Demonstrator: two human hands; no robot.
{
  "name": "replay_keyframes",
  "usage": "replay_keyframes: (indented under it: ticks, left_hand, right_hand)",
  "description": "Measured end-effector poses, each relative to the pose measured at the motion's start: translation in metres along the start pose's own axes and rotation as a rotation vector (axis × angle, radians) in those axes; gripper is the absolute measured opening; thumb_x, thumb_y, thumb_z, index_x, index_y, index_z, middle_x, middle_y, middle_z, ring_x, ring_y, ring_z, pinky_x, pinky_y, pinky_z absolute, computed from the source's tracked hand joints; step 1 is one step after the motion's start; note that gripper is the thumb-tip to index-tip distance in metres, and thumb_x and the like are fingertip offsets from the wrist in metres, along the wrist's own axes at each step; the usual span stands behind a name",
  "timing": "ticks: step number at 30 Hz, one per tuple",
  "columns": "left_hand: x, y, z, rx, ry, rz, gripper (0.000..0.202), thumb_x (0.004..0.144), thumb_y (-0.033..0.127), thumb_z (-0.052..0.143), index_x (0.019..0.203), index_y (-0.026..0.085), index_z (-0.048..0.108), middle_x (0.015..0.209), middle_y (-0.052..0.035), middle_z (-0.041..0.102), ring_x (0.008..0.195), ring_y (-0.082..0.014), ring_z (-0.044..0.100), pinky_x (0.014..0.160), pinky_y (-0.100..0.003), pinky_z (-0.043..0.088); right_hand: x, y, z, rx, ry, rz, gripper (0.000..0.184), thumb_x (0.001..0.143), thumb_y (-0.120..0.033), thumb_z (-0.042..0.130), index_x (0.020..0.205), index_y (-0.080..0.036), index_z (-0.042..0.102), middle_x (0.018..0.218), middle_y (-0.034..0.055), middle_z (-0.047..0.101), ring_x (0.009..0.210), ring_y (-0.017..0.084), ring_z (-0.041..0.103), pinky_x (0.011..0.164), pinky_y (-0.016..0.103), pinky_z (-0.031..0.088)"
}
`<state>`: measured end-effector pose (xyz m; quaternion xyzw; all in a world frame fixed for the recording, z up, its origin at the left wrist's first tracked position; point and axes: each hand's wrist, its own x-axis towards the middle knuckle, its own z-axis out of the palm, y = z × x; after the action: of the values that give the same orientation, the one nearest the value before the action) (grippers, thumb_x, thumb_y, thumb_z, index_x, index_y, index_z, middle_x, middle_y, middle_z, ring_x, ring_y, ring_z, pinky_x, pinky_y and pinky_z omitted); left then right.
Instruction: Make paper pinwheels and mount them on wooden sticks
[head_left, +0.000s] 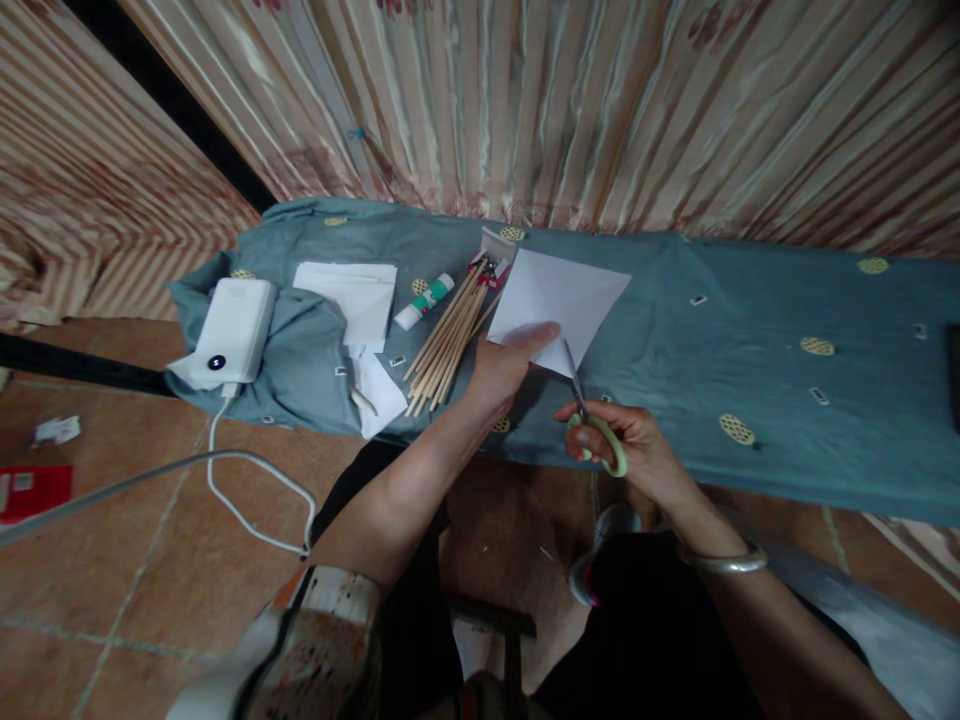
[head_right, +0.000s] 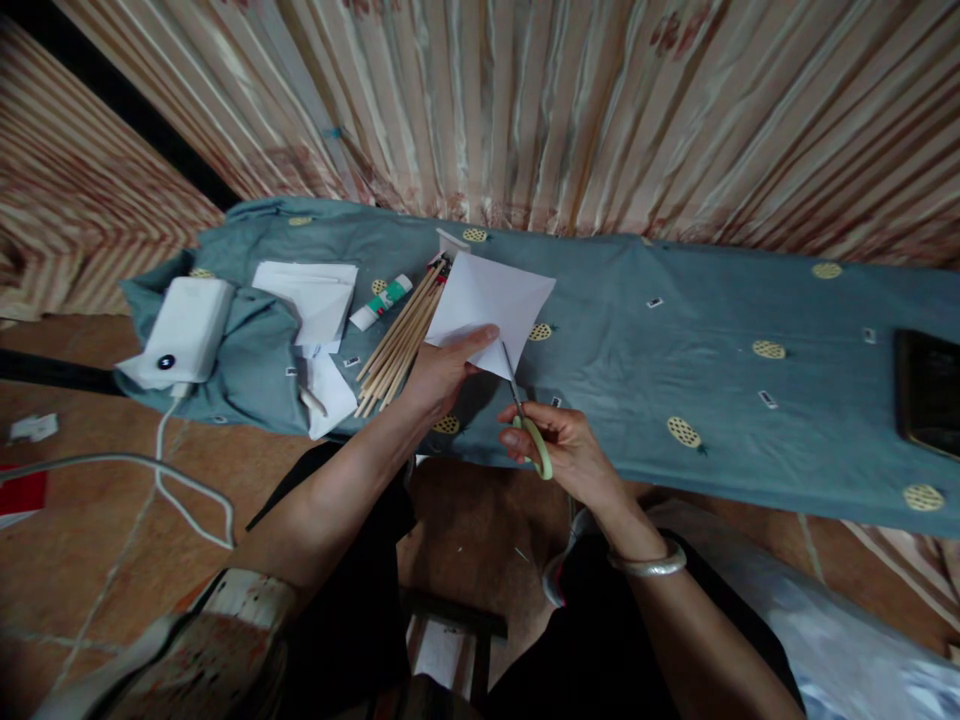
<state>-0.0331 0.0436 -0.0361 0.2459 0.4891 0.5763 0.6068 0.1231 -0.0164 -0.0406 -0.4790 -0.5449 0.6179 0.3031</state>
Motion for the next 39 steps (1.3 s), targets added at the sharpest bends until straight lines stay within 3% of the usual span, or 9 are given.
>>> replay_keyframes:
  ticks: [12, 17, 23, 27, 39]
  left_hand:
    - [0.004, -0.004, -0.003, -0.014, -0.048, 0.028, 0.033, 0.063, 0.029, 0.080, 0.090, 0.015, 0.068, 0.106, -0.0146, 0.071, 0.099, -0.0307, 0.066, 0.083, -0.042, 0.052]
    - [0.007, -0.007, -0.005, -0.032, -0.041, 0.024, 0.033, 0.060, 0.027, 0.079, 0.089, 0.016, 0.067, 0.096, -0.0093, 0.072, 0.091, -0.0260, 0.067, 0.077, -0.038, 0.052]
    - [0.008, -0.010, -0.007, -0.005, -0.071, 0.000, 0.015, 0.062, 0.019, 0.076, 0.073, 0.018, 0.065, 0.079, -0.0032, 0.070, 0.077, -0.0195, 0.063, 0.069, -0.032, 0.050]
    - [0.006, -0.010, -0.006, 0.070, -0.070, 0.007, 0.014, 0.060, 0.020, 0.076, 0.066, 0.017, 0.064, 0.071, -0.0031, 0.068, 0.072, -0.0179, 0.061, 0.067, -0.030, 0.048]
    - [0.003, -0.008, -0.005, 0.075, -0.054, -0.007, 0.013, 0.060, 0.020, 0.076, 0.069, 0.019, 0.066, 0.074, -0.0047, 0.070, 0.071, -0.0202, 0.063, 0.066, -0.032, 0.048]
  right_hand:
    - [0.002, -0.002, 0.004, 0.091, 0.065, 0.069, 0.044, 0.057, -0.054, 0.083, 0.079, -0.020, 0.068, 0.051, -0.0053, 0.056, 0.045, 0.009, 0.051, 0.044, 0.021, 0.047]
    - [0.002, -0.001, 0.004, 0.048, 0.071, 0.036, 0.044, 0.059, -0.057, 0.080, 0.079, -0.020, 0.068, 0.050, -0.0052, 0.056, 0.043, 0.009, 0.051, 0.043, 0.022, 0.046]
    - [0.003, 0.001, 0.002, 0.034, 0.066, 0.014, 0.044, 0.063, -0.059, 0.078, 0.080, -0.019, 0.069, 0.052, -0.0044, 0.056, 0.045, 0.009, 0.052, 0.045, 0.022, 0.046]
    - [0.003, 0.001, 0.001, 0.041, 0.067, 0.013, 0.043, 0.063, -0.057, 0.079, 0.081, -0.019, 0.070, 0.054, -0.0035, 0.058, 0.047, 0.009, 0.053, 0.046, 0.021, 0.047]
    - [0.003, 0.000, 0.002, 0.026, 0.088, 0.029, 0.043, 0.062, -0.058, 0.079, 0.079, -0.020, 0.069, 0.051, -0.0047, 0.056, 0.045, 0.010, 0.052, 0.044, 0.023, 0.047]
